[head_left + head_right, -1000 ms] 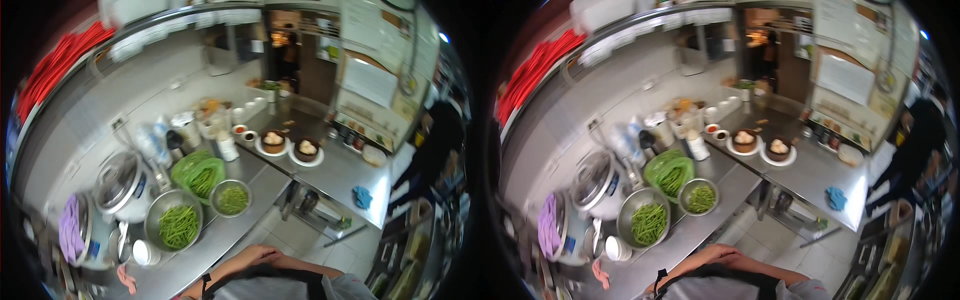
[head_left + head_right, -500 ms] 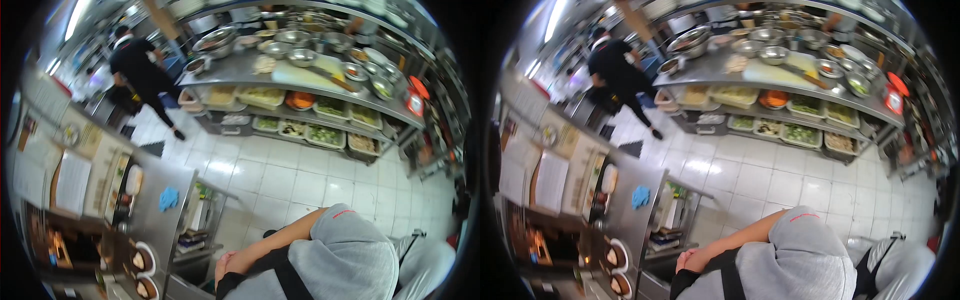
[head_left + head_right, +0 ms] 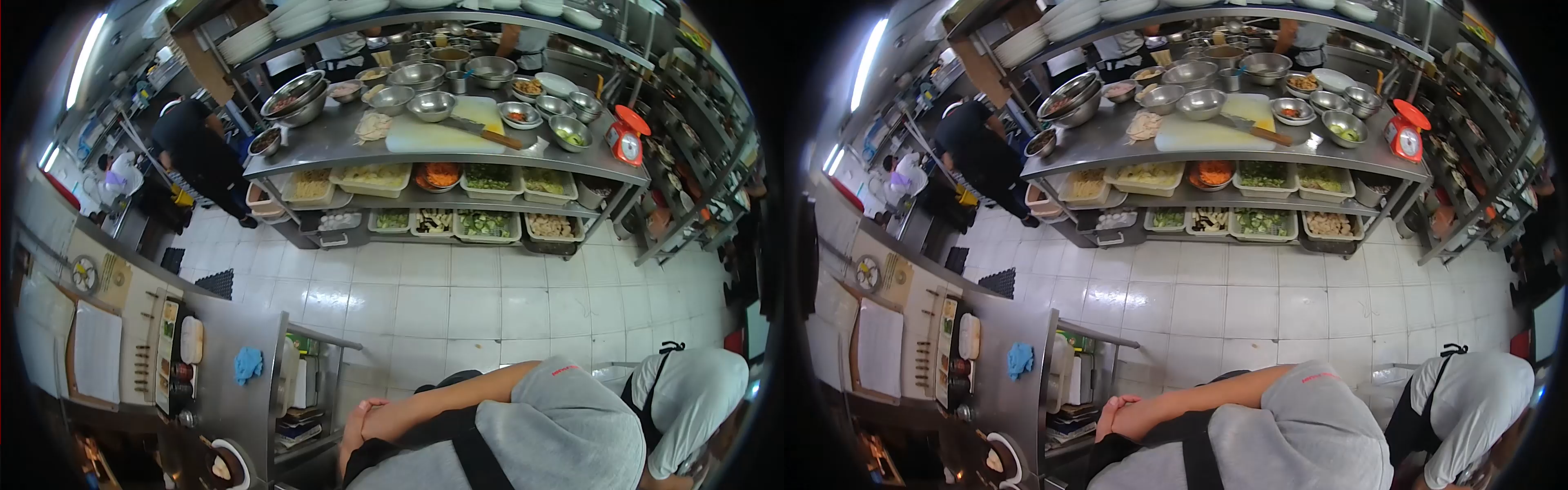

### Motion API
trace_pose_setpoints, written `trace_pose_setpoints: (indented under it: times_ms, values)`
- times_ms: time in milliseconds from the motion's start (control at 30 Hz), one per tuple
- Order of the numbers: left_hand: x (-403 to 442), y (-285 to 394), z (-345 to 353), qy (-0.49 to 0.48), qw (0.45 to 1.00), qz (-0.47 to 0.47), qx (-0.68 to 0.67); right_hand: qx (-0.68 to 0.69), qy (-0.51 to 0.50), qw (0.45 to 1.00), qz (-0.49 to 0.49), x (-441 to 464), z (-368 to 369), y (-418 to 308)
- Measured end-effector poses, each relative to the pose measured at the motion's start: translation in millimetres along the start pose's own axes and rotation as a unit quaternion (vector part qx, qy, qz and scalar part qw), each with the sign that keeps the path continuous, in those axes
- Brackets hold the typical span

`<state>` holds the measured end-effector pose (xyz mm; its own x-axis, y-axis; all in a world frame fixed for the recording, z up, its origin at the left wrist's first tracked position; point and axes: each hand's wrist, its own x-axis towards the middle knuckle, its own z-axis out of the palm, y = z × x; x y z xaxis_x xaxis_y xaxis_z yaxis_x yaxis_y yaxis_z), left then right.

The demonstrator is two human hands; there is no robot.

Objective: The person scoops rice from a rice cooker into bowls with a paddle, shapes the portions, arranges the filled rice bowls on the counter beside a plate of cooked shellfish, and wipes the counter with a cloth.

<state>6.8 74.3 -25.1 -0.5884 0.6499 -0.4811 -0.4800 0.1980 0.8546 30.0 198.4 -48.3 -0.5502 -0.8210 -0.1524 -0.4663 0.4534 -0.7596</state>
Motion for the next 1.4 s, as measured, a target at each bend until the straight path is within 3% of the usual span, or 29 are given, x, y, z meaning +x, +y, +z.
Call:
trace_pose_setpoints:
  times_ms: [200,233,300,367,433,533,567,767,1033,1133,1233,1300,1367,1400]
  values:
    - [-33.4,-18.5,-12.6,0.088,0.995,0.024,-0.026,-0.029,-0.039,0.999,-0.003,24.2,8.3,-27.6]
    - [-39.0,-23.5,-14.2,0.111,0.993,0.032,-0.029,-0.012,-0.105,0.994,-0.002,25.3,-7.8,-35.6]
    - [-55.9,-37.6,-15.4,0.168,0.984,0.049,-0.03,0.008,-0.153,0.974,-0.164,31.6,-21.5,-33.4]
    - [-76.6,-39.0,-11.2,0.185,0.978,0.098,0.018,0.103,-0.098,0.96,-0.24,47.7,24.4,-15.6]
    - [-99.4,-46.9,5.0,0.26,0.957,0.095,-0.083,0.054,-0.179,0.949,-0.254,63.3,31.1,-22.7]
    - [-142.5,-39.5,28.1,0.335,0.91,0.017,-0.245,-0.009,-0.306,0.904,-0.299,86.1,51.6,-51.7]
    - [-151.9,-49.8,38.1,0.365,0.887,0.035,-0.281,-0.021,-0.342,0.885,-0.314,88.0,61.0,-59.8]
    - [-176.7,-110.3,68.4,0.406,0.853,0.096,-0.314,-0.007,-0.437,0.837,-0.33,68.1,127.6,-85.1]
    - [-121.6,-130.1,87.0,0.239,0.91,0.053,-0.335,0.003,-0.226,0.971,-0.079,-0.9,130.0,-54.0]
    - [-74.2,-92.6,87.6,0.144,0.949,0.025,-0.278,-0.042,-0.132,0.99,0.037,-31.1,118.9,-28.2]
    - [-17.3,-49.8,110.6,0.073,0.972,0.006,-0.223,-0.126,0.007,0.962,0.242,-40.0,144.5,15.7]
    - [26.7,-23.2,135.9,0.028,0.981,-0.009,-0.19,-0.06,0.066,0.975,0.204,-74.0,114.1,47.0]
    - [77.4,1.6,164.2,-0.016,0.987,-0.027,-0.157,0.047,0.098,0.993,0.054,-157.0,2.4,40.1]
    - [102.4,14.6,181.2,-0.039,0.989,-0.037,-0.141,0.017,0.095,0.991,0.089,-183.8,-28.5,48.3]
